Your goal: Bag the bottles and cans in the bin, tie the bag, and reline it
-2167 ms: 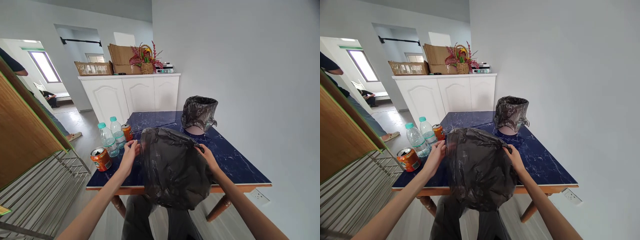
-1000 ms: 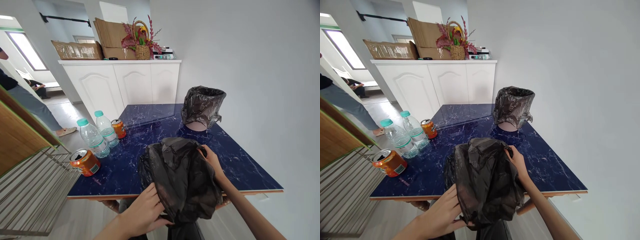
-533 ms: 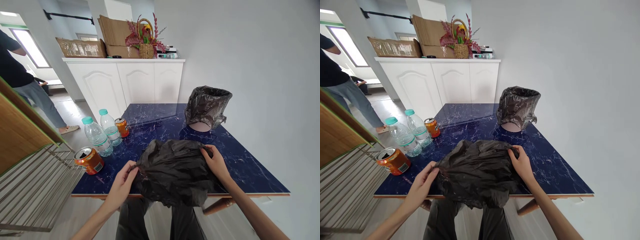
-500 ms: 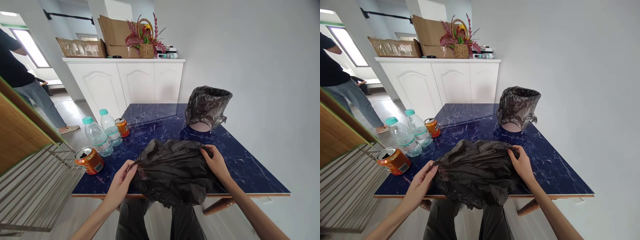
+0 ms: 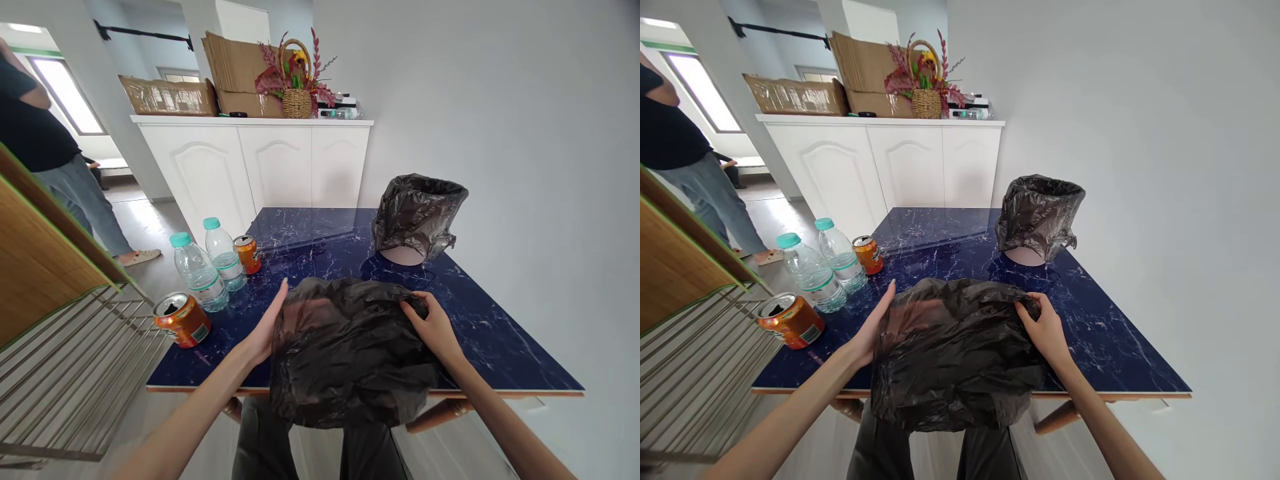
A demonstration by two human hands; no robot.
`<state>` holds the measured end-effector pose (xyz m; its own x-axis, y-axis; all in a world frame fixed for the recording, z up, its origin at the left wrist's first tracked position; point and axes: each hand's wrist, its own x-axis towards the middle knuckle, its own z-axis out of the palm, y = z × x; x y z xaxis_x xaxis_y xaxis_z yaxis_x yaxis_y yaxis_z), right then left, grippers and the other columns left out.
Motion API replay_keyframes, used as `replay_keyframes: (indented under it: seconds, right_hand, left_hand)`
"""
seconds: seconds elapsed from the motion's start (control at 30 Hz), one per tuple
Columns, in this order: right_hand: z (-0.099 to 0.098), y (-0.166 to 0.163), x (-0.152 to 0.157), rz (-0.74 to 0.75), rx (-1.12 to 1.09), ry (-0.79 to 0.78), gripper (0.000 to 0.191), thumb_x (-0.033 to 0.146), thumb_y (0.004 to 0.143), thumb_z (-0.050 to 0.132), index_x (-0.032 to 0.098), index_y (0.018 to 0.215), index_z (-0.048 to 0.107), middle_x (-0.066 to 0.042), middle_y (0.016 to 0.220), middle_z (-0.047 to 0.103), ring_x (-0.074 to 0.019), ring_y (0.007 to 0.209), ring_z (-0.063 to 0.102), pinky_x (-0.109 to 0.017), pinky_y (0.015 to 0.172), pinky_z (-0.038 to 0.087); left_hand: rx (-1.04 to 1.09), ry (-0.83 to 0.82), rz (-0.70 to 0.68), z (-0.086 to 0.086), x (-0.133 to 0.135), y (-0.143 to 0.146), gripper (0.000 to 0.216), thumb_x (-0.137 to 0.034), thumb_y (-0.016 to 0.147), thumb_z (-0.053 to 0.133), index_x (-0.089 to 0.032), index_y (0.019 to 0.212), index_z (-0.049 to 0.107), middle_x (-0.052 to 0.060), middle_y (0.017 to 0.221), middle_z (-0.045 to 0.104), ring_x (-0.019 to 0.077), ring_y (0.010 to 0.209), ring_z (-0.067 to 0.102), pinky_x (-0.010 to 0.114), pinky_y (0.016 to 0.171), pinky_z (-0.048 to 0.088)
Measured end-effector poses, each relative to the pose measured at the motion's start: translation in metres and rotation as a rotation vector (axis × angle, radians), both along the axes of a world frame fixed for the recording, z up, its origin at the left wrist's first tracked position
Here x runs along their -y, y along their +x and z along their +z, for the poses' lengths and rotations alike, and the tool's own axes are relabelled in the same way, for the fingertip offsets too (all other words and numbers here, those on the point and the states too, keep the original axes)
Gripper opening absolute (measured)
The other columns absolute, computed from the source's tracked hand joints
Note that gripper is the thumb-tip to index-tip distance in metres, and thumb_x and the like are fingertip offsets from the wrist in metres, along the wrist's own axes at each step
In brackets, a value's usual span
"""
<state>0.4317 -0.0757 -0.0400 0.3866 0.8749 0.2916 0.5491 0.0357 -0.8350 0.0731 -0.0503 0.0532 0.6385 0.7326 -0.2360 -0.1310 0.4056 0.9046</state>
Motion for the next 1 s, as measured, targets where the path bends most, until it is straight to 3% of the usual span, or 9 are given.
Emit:
replay_keyframes:
  seconds: [0.13,0.27,0.4,0.5,0.57,0.63,0.77,0.9,1.0]
  right_hand:
    - [0.001,0.0,0.0,0.001,0.017,0.006,0.045,0.062,0.088,0.063,0.024,0.111,0.063,-0.013,0.113,0.077,-0.0328,0.107,0.071,-0.044,0.092,0.052]
    - [0.001,-0.001,-0.001,-0.016,0.022,0.017,0.041,0.06,0.089,0.06,0.024,0.109,0.063,-0.012,0.11,0.077,-0.0316,0.106,0.071,-0.042,0.09,0.053]
    - [0.0,0.0,-0.001,-0.048,0.026,0.021,0.039,0.058,0.09,0.059,0.024,0.109,0.063,-0.012,0.109,0.077,-0.0308,0.104,0.071,-0.041,0.088,0.053]
    - [-0.002,0.001,-0.002,-0.095,0.032,0.021,0.04,0.057,0.09,0.057,0.023,0.111,0.063,-0.013,0.112,0.076,-0.0316,0.105,0.071,-0.042,0.088,0.053]
    - [-0.004,0.002,-0.002,-0.13,0.036,0.023,0.041,0.057,0.091,0.056,0.023,0.113,0.062,-0.014,0.113,0.076,-0.0318,0.105,0.071,-0.042,0.087,0.053]
    - [-0.005,0.003,-0.003,-0.152,0.042,0.023,0.042,0.056,0.091,0.055,0.022,0.115,0.062,-0.015,0.114,0.076,-0.0315,0.105,0.07,-0.042,0.087,0.053]
    - [-0.007,0.01,-0.011,-0.146,0.069,0.0,0.042,0.056,0.09,0.054,0.022,0.113,0.064,-0.014,0.113,0.076,-0.0314,0.104,0.071,-0.042,0.088,0.054]
    - [-0.002,0.03,-0.025,-0.096,0.12,-0.054,0.04,0.056,0.086,0.059,0.023,0.108,0.066,-0.012,0.108,0.077,-0.0311,0.102,0.072,-0.042,0.09,0.054]
    - [0.008,0.051,-0.031,-0.073,0.173,-0.113,0.045,0.057,0.08,0.068,0.022,0.108,0.067,-0.012,0.102,0.076,-0.034,0.1,0.072,-0.046,0.089,0.055]
  left_hand:
    - [-0.156,0.203,0.267,-0.006,-0.03,0.029,0.066,-0.074,0.083,0.075,-0.018,0.115,0.083,0.016,0.113,0.083,0.0373,0.112,0.077,0.047,0.103,0.058]
    - [-0.303,0.377,0.58,-0.011,-0.068,0.03,0.066,-0.072,0.079,0.076,-0.013,0.108,0.082,0.016,0.105,0.083,0.0391,0.114,0.074,0.046,0.102,0.057]
    - [-0.387,0.459,0.748,-0.001,-0.083,0.013,0.06,-0.064,0.089,0.067,-0.014,0.122,0.074,0.017,0.13,0.076,0.0387,0.132,0.064,0.049,0.114,0.048]
    - [-0.461,0.596,0.841,0.009,-0.06,0.008,0.056,-0.049,0.092,0.07,-0.019,0.138,0.063,0.016,0.158,0.057,0.0344,0.151,0.047,0.048,0.126,0.034]
    - [-0.528,0.88,0.735,0.014,-0.033,0.01,0.051,-0.042,0.095,0.069,-0.023,0.142,0.061,0.012,0.163,0.052,0.0303,0.154,0.043,0.046,0.13,0.029]
    - [-0.607,1.148,0.363,0.013,-0.007,0.013,0.04,-0.042,0.103,0.062,-0.025,0.139,0.065,0.01,0.155,0.061,0.0289,0.152,0.047,0.047,0.129,0.032]
    - [-0.776,1.191,-0.225,-0.01,0.015,0.017,0.055,-0.055,0.11,0.047,-0.024,0.155,0.055,0.011,0.162,0.056,0.0313,0.159,0.038,0.053,0.131,0.03]
    - [-0.872,1.278,-0.285,-0.04,-0.006,0.016,0.072,-0.06,0.11,0.043,-0.02,0.168,0.034,0.015,0.174,0.035,0.031,0.165,0.023,0.052,0.134,0.021]
    - [-0.94,1.389,-0.222,-0.04,-0.03,0.014,0.074,-0.062,0.107,0.049,-0.016,0.164,0.042,0.019,0.172,0.038,0.036,0.164,0.026,0.057,0.133,0.02]
